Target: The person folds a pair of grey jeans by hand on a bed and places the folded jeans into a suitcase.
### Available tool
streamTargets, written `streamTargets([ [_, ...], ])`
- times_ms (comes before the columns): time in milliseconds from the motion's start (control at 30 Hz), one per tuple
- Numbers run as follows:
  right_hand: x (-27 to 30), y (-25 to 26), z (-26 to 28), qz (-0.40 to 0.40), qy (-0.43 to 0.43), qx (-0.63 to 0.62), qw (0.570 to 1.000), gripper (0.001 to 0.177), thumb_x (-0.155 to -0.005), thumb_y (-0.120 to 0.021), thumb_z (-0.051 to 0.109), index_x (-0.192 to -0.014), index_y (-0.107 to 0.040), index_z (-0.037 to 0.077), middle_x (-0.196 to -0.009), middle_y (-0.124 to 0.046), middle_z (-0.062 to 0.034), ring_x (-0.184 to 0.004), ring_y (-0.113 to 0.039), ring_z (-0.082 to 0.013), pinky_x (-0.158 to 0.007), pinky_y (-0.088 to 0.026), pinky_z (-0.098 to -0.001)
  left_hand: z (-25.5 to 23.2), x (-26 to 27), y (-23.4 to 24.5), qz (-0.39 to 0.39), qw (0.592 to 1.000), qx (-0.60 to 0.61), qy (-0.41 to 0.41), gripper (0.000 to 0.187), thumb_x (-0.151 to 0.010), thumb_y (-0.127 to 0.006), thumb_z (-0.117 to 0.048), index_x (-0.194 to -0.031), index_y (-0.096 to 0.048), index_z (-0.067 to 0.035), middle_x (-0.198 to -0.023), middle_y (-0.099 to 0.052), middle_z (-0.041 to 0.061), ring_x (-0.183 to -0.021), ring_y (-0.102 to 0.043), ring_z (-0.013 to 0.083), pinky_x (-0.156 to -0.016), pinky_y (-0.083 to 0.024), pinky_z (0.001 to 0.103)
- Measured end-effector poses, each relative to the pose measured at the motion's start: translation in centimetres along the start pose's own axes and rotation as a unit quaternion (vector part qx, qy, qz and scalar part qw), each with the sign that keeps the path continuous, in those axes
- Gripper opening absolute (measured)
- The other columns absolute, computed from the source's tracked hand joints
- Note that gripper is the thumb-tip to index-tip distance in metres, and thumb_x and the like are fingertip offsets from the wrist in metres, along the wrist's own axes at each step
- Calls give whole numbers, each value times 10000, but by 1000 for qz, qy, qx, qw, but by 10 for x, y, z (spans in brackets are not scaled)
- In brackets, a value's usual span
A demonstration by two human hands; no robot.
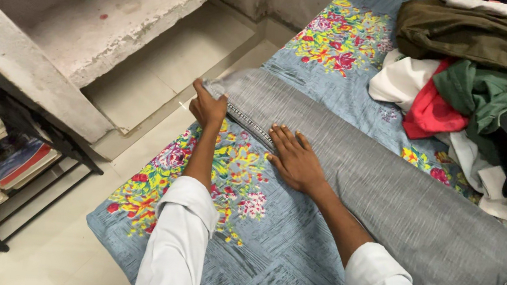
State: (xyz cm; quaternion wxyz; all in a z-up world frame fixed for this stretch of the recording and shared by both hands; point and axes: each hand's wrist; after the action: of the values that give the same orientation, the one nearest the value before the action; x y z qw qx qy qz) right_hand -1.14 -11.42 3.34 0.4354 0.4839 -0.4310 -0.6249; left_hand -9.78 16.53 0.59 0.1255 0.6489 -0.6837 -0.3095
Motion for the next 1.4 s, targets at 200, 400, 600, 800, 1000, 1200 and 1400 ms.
streamTargets([
  [200,4,1,4,-17,-14,-22,1000,669,-1055,-388,468,-1571,-324,48,-1650,-341,-122,-1529,-284,-279,-1238,-190,-495,-36,1,-1,-70,957,279,26,839,-694,-752,49,-1405,-350,-143,-1110,-722,144,-1003,-679,330,-854,-524,450],
  [400,15,-1,11,-66,-137,23,988,771,-1030,-412,588,-1529,-377,3,-1600,-366,-229,-1510,-282,-372,-1225,-217,-500,-47,-11,-17,100,743,662,30,552,-736,-606,188,-1266,-621,33,-1182,-689,99,-1035,-657,201,-943,-517,305],
  [600,17,4,10,-42,-142,42,988,816,-998,-391,631,-1529,-386,12,-1619,-359,-163,-1519,-279,-316,-1209,-205,-553,-66,17,-18,182,703,686,-35,342,-942,-655,158,-1265,-655,45,-1177,-692,85,-1061,-636,182,-996,-495,316],
  [800,22,-17,-8,-81,-89,48,992,823,-1006,-409,643,-1522,-407,1,-1618,-382,-165,-1513,-310,-317,-1191,-232,-565,-128,111,11,315,748,565,-144,451,-980,-509,150,-1368,-663,-18,-1312,-707,104,-1178,-660,187,-1059,-513,328],
  [1000,26,-71,-39,91,-228,29,969,692,-954,-490,610,-1438,-539,118,-1454,-581,-131,-1397,-497,-307,-1182,-347,-484,-169,211,22,402,750,421,-314,700,-778,-357,197,-1362,-662,-39,-1420,-671,128,-1387,-592,251,-1201,-433,354],
  [1200,19,-160,-68,74,-249,-145,955,763,-1003,-437,704,-1473,-539,112,-1355,-654,-218,-1271,-567,-390,-1129,-368,-462,-143,248,-6,392,732,302,-469,688,-714,-426,143,-1336,-652,-47,-1414,-634,179,-1392,-567,335,-1228,-390,407],
  [1400,14,-151,-55,-73,-176,-186,964,812,-961,-416,733,-1447,-531,92,-1503,-528,-222,-1435,-410,-428,-1214,-217,-504,-127,253,-21,403,735,267,-476,656,-738,-442,135,-1326,-663,-55,-1395,-655,165,-1369,-586,336,-1193,-419,431],
])
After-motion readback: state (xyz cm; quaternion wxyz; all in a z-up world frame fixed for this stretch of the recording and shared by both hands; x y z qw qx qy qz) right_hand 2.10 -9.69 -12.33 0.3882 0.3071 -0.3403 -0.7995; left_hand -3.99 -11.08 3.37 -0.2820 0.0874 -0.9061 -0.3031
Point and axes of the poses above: each hand's wrist, its own x-axis away from the middle knuckle, its own y-axis out of the back of the hand, z = x × y
